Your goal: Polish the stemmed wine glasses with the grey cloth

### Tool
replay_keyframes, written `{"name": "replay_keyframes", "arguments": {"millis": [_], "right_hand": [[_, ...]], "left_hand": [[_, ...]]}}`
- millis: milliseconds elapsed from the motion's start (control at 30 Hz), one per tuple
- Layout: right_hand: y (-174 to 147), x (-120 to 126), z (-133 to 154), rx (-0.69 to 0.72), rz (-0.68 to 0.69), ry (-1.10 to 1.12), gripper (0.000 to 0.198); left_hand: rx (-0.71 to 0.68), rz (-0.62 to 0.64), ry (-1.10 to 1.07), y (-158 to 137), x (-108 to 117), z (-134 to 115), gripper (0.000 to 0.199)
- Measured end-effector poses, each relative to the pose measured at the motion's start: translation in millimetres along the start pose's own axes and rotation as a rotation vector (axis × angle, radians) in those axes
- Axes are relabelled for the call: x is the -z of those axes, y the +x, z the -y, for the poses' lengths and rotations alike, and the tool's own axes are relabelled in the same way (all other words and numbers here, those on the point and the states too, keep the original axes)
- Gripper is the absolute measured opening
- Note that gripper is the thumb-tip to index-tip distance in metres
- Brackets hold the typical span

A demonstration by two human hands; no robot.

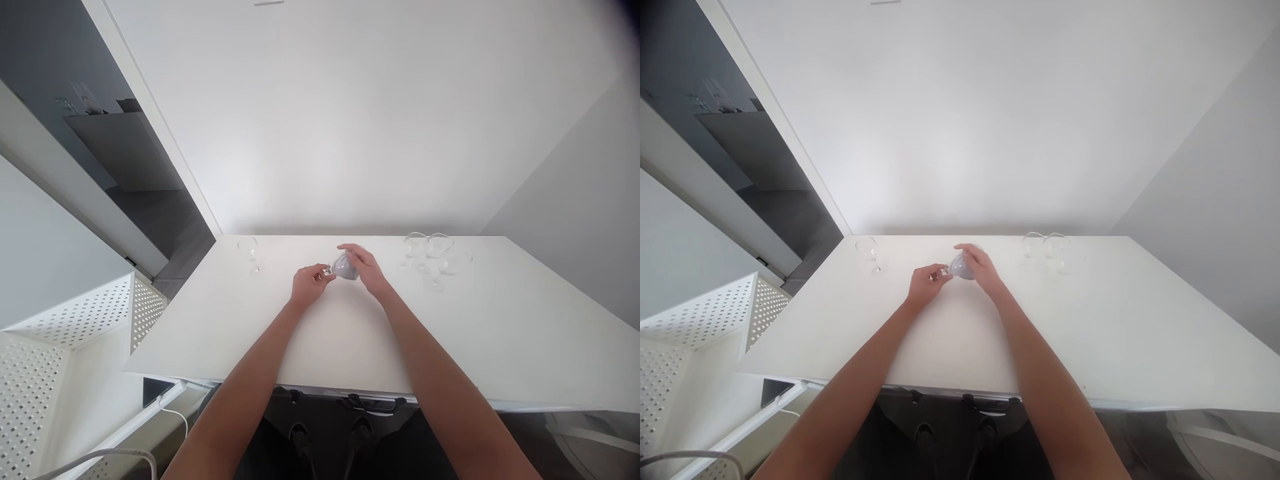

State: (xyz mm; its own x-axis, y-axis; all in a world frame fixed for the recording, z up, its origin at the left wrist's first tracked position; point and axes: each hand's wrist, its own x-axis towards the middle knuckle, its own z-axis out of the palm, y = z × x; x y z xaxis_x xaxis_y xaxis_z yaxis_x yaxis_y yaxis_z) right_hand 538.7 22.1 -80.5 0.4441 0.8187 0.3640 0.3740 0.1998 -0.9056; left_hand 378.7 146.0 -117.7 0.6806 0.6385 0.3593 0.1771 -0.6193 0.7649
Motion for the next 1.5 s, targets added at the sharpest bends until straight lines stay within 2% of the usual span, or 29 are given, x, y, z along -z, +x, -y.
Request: {"name": "replay_keyframes", "arguments": {"millis": [100,167,333,400,600,767,833,1067,1233,1300,1400,1500], "right_hand": [[-0.7,1.6,-2.7,-0.006,-0.112,0.098,0.037],[-1.7,0.6,-3.6,-0.008,-0.14,0.101,0.038],[-2.2,-4.3,-4.0,0.004,0.043,-0.067,0.041],[-1.2,-3.8,-5.1,0.007,0.055,-0.051,0.04],[-1.7,0.0,-7.6,0.015,-0.158,0.116,0.039],[-3.7,-6.4,-4.9,-0.012,0.001,-0.011,0.037],[-3.0,-7.1,-5.0,-0.008,0.009,-0.007,0.038],[-3.5,-0.5,-6.2,0.026,-0.176,0.048,0.042],[-3.9,-5.1,-3.4,-0.014,0.026,-0.061,0.044],[-3.4,-5.4,-3.0,-0.006,0.043,-0.06,0.044],[-2.9,-2.9,-4.0,0.01,-0.047,0.014,0.046],[-1.9,-1.0,-7.1,-0.034,-0.155,0.166,0.046]], "left_hand": [[0.011,-0.002,-0.049,0.2,-0.6,-0.8,0.026],[0.008,0.002,-0.068,0.0,-0.6,0.0,0.027],[0.018,-0.01,0.028,-1.4,0.8,2.5,0.022],[0.016,-0.02,0.053,-1.9,0.8,2.4,0.024],[0.024,-0.021,0.04,-2.4,-0.6,1.0,0.025],[0.03,0.015,0.028,-2.3,1.2,0.6,0.022],[0.032,0.008,0.035,-1.9,1.8,-0.2,0.022],[0.08,0.016,0.003,-1.6,0.7,-2.4,0.027],[0.038,0.02,0.062,-3.1,0.5,1.0,0.022],[0.023,0.005,0.088,-3.0,0.3,2.3,0.021],[0.029,-0.007,0.078,-2.2,-0.1,2.6,0.023],[0.021,-0.006,0.029,-1.5,-0.3,1.4,0.023]]}}
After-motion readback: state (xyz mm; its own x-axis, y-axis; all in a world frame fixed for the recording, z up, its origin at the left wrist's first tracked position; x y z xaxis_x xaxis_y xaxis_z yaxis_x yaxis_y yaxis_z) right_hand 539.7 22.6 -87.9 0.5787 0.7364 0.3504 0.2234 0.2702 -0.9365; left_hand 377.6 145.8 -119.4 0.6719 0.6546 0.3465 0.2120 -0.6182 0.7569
